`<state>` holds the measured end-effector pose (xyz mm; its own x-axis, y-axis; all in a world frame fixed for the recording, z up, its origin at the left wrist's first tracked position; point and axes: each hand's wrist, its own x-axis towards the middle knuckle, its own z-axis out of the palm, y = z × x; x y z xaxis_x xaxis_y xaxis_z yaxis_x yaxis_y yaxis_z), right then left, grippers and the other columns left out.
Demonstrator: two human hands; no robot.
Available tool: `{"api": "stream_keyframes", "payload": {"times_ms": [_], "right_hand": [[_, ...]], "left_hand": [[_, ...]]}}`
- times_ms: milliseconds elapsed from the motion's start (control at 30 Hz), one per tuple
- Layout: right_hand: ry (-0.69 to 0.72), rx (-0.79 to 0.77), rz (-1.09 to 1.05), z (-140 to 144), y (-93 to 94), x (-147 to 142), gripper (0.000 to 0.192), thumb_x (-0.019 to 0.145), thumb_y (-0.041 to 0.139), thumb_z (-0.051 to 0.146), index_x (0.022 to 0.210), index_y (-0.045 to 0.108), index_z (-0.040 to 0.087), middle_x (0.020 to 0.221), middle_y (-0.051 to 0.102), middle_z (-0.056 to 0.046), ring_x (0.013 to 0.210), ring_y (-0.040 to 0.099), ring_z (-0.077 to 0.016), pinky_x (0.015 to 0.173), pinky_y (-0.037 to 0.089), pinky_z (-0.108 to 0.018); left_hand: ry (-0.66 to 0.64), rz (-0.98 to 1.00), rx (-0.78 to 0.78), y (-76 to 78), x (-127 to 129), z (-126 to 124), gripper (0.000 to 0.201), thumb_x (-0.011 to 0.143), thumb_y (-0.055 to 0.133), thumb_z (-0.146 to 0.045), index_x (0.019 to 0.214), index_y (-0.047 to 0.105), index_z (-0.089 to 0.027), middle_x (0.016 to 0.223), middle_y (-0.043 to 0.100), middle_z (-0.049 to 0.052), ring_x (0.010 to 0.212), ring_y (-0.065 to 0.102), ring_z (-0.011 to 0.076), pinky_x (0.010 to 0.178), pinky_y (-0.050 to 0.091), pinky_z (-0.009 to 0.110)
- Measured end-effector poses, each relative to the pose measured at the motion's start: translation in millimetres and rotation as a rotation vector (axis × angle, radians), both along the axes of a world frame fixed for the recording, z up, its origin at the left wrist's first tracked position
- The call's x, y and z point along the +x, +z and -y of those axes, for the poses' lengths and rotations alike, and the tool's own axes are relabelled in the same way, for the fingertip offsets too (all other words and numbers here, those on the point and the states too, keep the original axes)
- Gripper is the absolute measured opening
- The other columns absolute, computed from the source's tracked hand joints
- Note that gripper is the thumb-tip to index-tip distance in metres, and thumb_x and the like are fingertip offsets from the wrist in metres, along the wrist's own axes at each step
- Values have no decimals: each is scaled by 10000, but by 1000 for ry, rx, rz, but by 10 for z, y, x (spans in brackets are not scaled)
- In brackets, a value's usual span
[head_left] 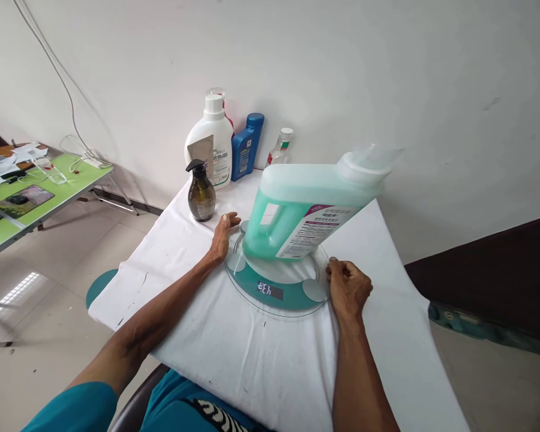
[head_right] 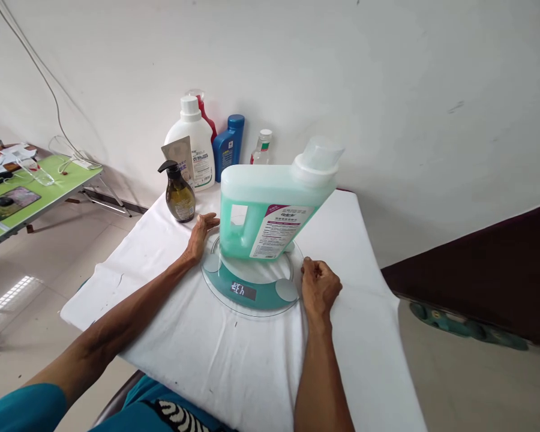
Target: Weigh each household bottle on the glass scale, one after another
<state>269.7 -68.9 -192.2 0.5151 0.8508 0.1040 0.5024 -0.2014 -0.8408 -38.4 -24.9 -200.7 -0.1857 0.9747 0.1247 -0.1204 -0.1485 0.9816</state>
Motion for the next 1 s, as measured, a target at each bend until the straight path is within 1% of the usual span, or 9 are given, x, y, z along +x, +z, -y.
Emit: {"api": "stream_keyframes", "payload": {"times_ms": [133, 267, 400, 633, 833, 1000], "right_hand": [[27, 36, -38, 41, -6, 14, 413, 793, 573, 644, 659, 636, 259, 612, 685, -56, 622, 636, -242, 686, 485, -366], [36, 38, -71, 62, 2, 32, 467, 820, 574, 692, 660, 628, 256, 643, 699, -67, 618, 644, -237, 679, 500, -356], [56, 36, -54, 58, 0, 49, 443, 816, 568, 668, 661, 622, 257, 657, 705, -65, 630, 655, -242, 685, 499, -356], [91, 26, 8, 34, -39, 76, 402, 842, 553, 619, 656, 603, 266, 605, 675, -40, 613, 634, -237, 691, 477, -362], [100, 38, 24, 21, -66, 87, 410, 850, 546, 628, 662, 604, 268, 601, 674, -41, 603, 610, -226, 673, 458, -354], [84, 15, 9, 19, -60, 77, 397, 834, 541, 626, 667, 596, 270, 603, 669, -33, 589, 605, -226, 678, 452, -363]], "left_hand": [[-3, -11, 8, -24, -32, 1, 915, 943, 375, -930, 1354, 651, -161, 1314, 722, 200, 1321, 676, 349, 1223, 468, 559], [5, -54, 16, -23, -54, 15, 912, 935, 408, -930, 1342, 659, -153, 1295, 726, 198, 1292, 693, 339, 1217, 479, 543], [12, -74, 25, -6, -56, 33, 870, 951, 405, -916, 1316, 674, -173, 1286, 736, 184, 1296, 695, 342, 1211, 482, 559], [17, -75, 6, 28, -44, 46, 854, 953, 425, -906, 1303, 690, -173, 1295, 737, 182, 1302, 690, 346, 1214, 481, 557], [18, -72, 11, 15, -43, 36, 841, 950, 431, -906, 1281, 697, -180, 1281, 743, 178, 1293, 689, 347, 1213, 471, 563], [16, -65, 16, -2, -48, 19, 876, 932, 429, -926, 1284, 688, -167, 1294, 740, 191, 1301, 683, 350, 1215, 470, 553]]}}
